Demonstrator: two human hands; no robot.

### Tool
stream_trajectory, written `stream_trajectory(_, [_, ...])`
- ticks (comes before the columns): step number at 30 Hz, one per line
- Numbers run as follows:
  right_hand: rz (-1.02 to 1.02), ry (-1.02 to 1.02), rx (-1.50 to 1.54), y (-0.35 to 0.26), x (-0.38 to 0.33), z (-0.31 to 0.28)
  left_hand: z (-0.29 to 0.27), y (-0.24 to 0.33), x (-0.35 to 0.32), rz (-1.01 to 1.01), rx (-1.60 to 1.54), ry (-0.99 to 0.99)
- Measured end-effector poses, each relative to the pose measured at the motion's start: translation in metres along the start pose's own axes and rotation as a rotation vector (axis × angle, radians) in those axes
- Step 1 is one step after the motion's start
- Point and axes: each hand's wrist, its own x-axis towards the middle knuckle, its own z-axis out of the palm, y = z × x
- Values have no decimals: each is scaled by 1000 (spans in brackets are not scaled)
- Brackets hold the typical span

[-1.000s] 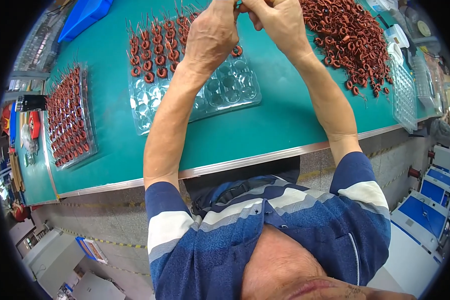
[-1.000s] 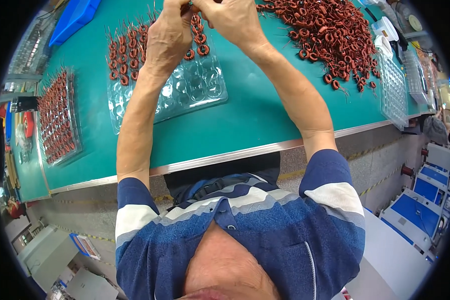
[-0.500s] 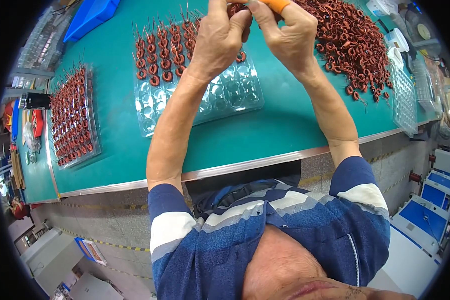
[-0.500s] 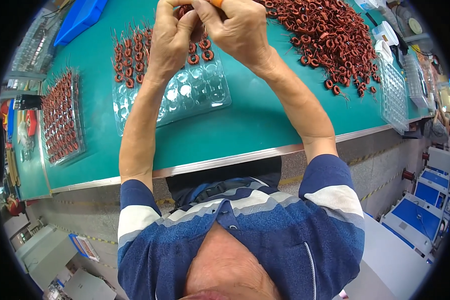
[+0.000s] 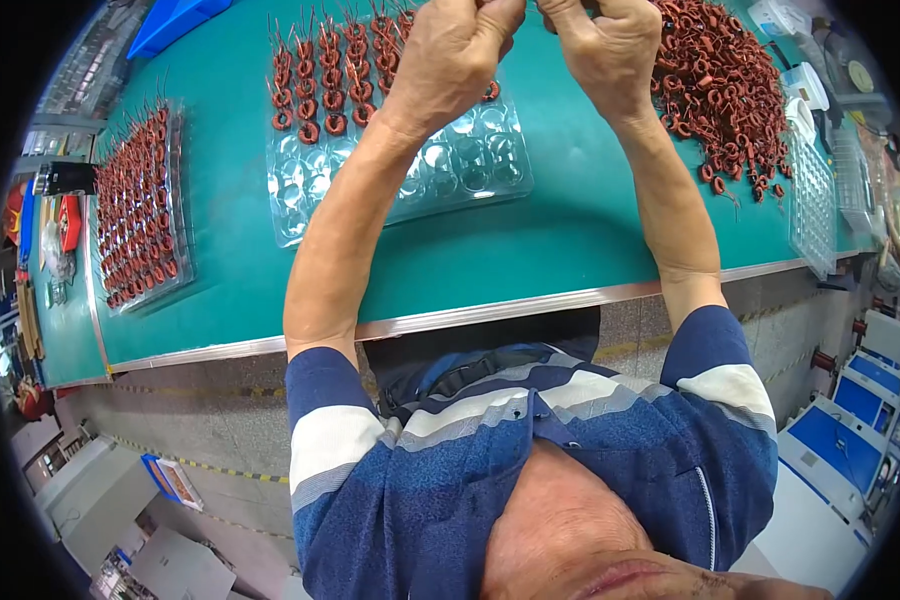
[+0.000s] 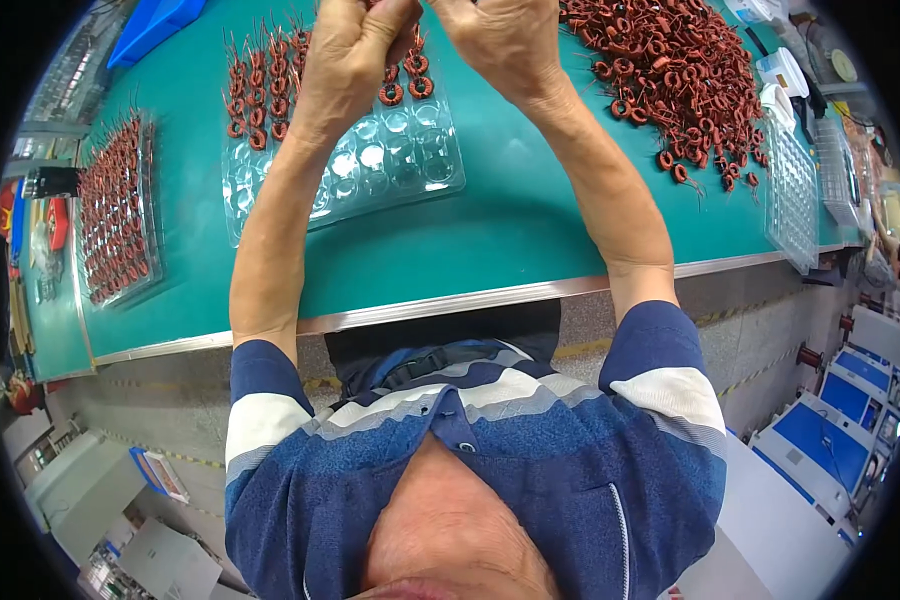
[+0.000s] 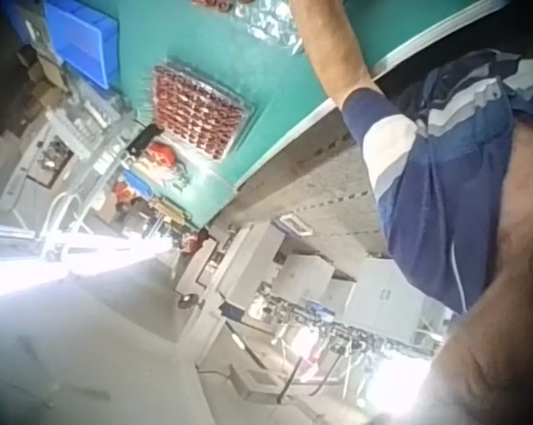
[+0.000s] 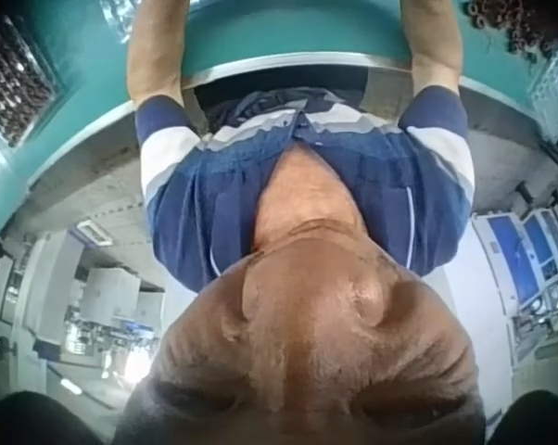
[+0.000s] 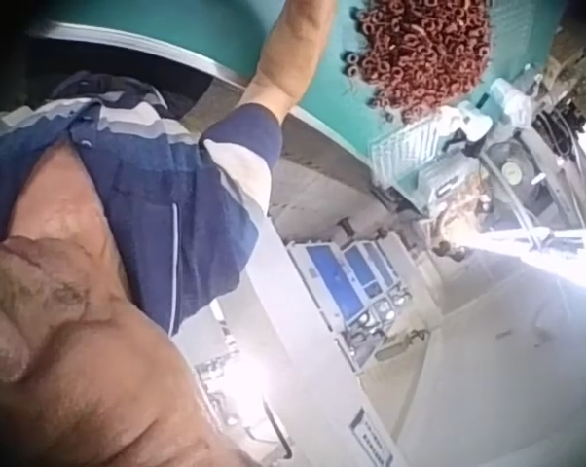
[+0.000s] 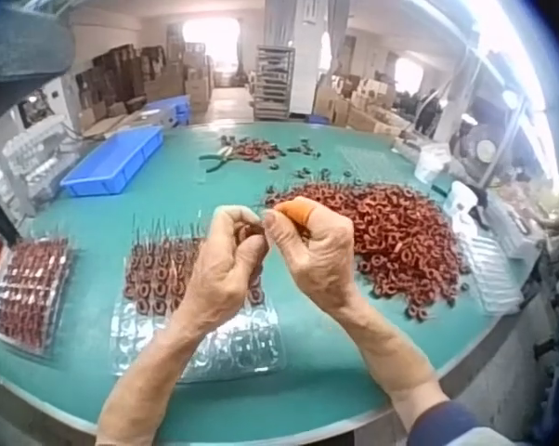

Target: Manually threading wires through small toroidal cores and placing the finished components into a plastic tray.

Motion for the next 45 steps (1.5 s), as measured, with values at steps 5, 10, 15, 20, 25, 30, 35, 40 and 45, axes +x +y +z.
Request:
stream_trajectory(5, [53, -181, 41, 14, 6, -16, 2, -6, -1, -108, -72, -18])
stream_trajectory(10, [261, -370, 315, 28, 12, -18, 5, -9, 0, -211, -407, -63])
stream_trajectory(15, [248, -231, 337, 17, 0, -3, 3, -2, -5, -204, -412, 98])
stream_trajectory(20, [326, -172, 53, 7, 6, -13, 12, -4, 0, -210, -434, 121])
stream_trajectory(25, [409, -162, 497, 19, 5, 3, -2, -7, -5, -119, -635, -41])
stream_trajectory(30, [445, -180, 383, 43, -1, 0, -1, -23, 0, -335, -690, -36])
stream_trajectory(35, [474, -24, 334, 28, -5, -3, -10, -15, -11, -365, -589, 121])
stream_trajectory(40, [377, -126, 186, -11, -34, 18, -15, 4, -55, -369, -385, 135])
stream_trajectory(45, [411, -446, 428, -27, -86, 49, -25, 16, -136, -402, -235, 264])
